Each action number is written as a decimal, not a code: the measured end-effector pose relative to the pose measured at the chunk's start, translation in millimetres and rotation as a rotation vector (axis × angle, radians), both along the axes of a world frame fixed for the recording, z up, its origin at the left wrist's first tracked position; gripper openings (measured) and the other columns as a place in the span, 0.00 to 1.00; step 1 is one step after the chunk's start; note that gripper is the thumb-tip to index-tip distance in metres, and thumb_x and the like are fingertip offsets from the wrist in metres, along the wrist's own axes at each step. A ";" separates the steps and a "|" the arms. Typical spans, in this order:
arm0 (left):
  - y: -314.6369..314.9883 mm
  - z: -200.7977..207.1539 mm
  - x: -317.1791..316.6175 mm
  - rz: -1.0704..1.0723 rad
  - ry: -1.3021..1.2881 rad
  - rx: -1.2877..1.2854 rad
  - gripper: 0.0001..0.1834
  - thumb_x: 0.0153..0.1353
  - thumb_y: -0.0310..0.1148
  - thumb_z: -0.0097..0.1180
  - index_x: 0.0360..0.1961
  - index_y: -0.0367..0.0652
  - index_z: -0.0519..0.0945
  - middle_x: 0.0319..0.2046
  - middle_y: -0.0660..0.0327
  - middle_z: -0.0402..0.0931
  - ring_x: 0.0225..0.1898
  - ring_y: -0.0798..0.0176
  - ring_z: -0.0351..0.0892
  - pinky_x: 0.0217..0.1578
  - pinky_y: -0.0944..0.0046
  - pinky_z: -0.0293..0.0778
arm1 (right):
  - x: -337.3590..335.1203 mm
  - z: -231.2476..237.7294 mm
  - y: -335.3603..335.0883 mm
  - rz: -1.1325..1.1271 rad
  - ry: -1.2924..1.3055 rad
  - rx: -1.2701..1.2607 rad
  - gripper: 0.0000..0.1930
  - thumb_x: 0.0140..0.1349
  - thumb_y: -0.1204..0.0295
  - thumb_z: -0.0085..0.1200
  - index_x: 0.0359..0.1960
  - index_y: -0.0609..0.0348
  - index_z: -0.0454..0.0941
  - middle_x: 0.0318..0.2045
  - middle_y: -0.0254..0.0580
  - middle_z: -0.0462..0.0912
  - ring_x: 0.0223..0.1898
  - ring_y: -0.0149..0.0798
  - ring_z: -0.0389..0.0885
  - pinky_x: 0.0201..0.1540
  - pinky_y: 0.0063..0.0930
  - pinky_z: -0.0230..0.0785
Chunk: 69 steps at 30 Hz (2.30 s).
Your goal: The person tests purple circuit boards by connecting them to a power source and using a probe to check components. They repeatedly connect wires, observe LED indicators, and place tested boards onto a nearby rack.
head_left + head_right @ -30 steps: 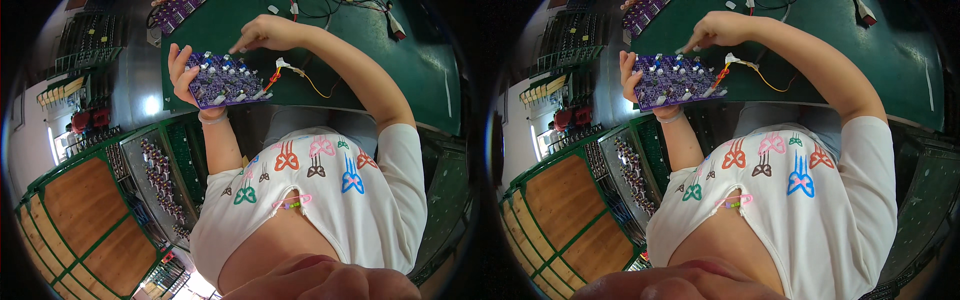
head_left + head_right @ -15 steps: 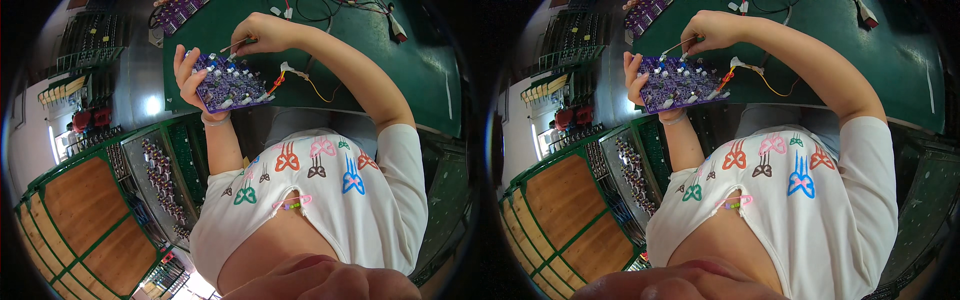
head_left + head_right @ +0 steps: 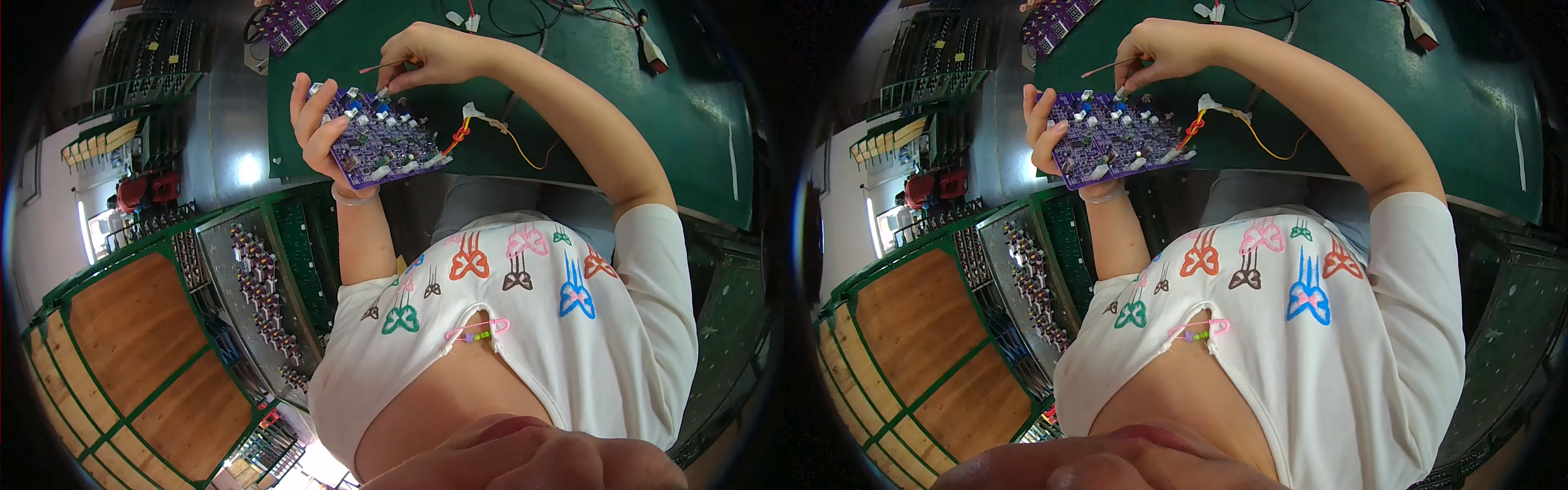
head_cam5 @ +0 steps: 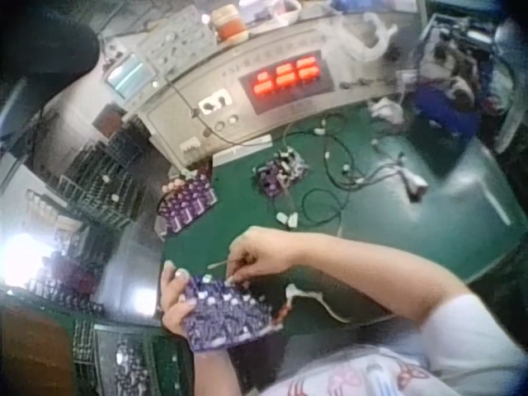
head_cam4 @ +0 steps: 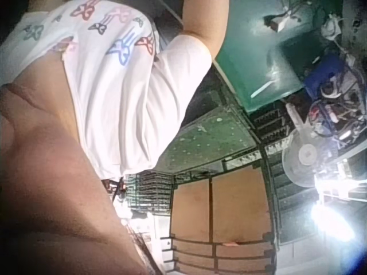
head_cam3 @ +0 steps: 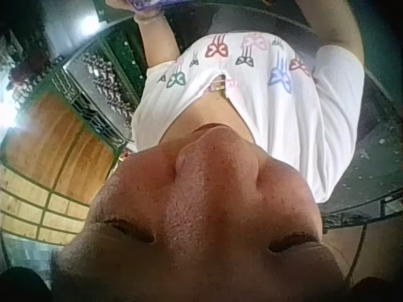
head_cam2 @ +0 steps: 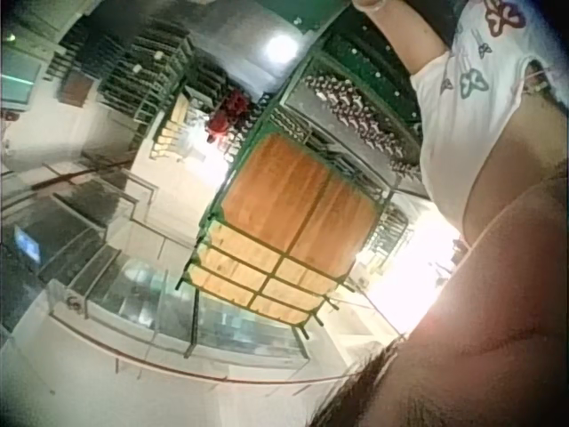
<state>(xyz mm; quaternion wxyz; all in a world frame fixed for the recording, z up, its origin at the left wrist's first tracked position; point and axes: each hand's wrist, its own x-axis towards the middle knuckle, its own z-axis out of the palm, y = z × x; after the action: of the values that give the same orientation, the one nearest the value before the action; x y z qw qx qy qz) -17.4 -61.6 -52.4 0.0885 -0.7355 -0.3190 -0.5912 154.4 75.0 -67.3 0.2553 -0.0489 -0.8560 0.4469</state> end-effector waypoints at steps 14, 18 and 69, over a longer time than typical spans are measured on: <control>1.4 0.2 3.0 -0.010 -0.001 -0.011 0.26 0.67 0.57 0.60 0.53 0.51 0.71 0.61 0.47 0.76 0.71 0.36 0.65 0.70 0.41 0.60 | -10.9 11.3 -5.0 0.000 -0.255 -0.009 0.17 0.64 0.70 0.64 0.55 0.55 0.84 0.31 0.41 0.82 0.35 0.39 0.80 0.40 0.36 0.72; 4.0 5.7 3.0 0.053 0.018 -0.038 0.33 0.67 0.68 0.48 0.53 0.49 0.69 0.60 0.47 0.75 0.69 0.36 0.66 0.70 0.38 0.59 | 3.2 3.8 -6.5 -0.186 -0.083 0.084 0.17 0.63 0.70 0.65 0.54 0.54 0.84 0.33 0.42 0.83 0.36 0.42 0.82 0.41 0.38 0.74; 67.5 23.9 17.0 0.653 0.066 -0.189 0.22 0.66 0.53 0.57 0.50 0.47 0.81 0.47 0.57 0.81 0.54 0.48 0.76 0.67 0.41 0.66 | 90.3 25.9 -62.4 -0.580 -0.160 0.541 0.14 0.65 0.73 0.65 0.53 0.51 0.86 0.34 0.40 0.79 0.29 0.38 0.78 0.29 0.33 0.71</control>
<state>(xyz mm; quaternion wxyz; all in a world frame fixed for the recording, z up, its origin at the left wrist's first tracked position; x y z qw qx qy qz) -0.5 5.8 -28.5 0.2150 -0.6182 -0.5879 -0.4753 244.7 12.6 -41.4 0.3070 -0.2542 -0.9106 0.1097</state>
